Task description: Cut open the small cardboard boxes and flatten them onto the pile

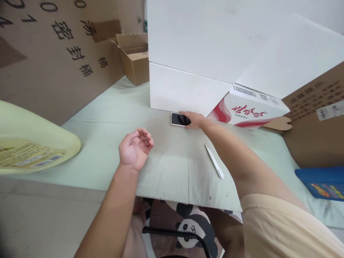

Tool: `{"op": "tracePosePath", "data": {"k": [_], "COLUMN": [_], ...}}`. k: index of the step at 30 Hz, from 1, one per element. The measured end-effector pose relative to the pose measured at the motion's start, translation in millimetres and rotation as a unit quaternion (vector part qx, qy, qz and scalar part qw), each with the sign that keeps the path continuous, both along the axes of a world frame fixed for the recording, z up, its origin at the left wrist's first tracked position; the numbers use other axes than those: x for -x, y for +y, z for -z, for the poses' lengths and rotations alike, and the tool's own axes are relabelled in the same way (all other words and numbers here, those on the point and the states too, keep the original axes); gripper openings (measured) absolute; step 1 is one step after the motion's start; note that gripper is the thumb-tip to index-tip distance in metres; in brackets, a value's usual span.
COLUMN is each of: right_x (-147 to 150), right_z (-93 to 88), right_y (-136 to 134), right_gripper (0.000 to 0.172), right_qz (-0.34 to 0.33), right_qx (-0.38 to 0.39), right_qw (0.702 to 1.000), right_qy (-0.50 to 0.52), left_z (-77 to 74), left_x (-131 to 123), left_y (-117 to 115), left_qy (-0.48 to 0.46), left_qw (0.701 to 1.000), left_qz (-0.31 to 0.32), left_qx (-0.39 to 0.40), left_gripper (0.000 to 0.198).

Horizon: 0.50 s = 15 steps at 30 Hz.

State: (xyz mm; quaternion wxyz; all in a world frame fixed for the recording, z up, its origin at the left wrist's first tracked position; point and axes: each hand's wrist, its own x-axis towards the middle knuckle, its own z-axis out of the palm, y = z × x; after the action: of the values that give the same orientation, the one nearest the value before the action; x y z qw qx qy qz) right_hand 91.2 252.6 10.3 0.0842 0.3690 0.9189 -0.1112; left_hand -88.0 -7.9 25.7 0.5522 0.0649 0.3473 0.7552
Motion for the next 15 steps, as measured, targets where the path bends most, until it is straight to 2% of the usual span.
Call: {"op": "tracePosePath", "data": {"k": [4,7,11,13,15], "right_x": [-7.9,-11.0,9.1,33.7,63.7], "right_z": [3.6,5.9,1.8,-6.7,-18.7], "right_y": [-13.6,-39.5,-102.9,-143.2,-180.9], "right_gripper": [0.074,0.061,0.050,0.049,0.047], "right_qz": [0.003,-0.004,-0.050,-0.122,-0.202], "right_qx": [-0.036,-0.053,-0.044,-0.021,-0.003], "right_qw": [0.998,0.994,0.977,0.947,0.927], "right_qy": [0.058,0.099,0.203,0.295,0.318], "left_z": [0.8,1.3,7.5,12.7,17.1], "left_x": [0.2,1.1,0.4,-2.4,-5.6], "left_y": [0.1,-0.2,3.7,7.6,10.8], "left_qy": [0.006,0.007,0.015,0.031,0.101], "left_qw": [1.000,1.000,0.997,0.995,0.992], "left_qz": [-0.003,-0.011,-0.045,-0.051,-0.036], "left_qx": [-0.005,-0.002,0.061,0.078,0.064], "left_gripper": [0.015,0.015,0.017,0.023,0.034]}}
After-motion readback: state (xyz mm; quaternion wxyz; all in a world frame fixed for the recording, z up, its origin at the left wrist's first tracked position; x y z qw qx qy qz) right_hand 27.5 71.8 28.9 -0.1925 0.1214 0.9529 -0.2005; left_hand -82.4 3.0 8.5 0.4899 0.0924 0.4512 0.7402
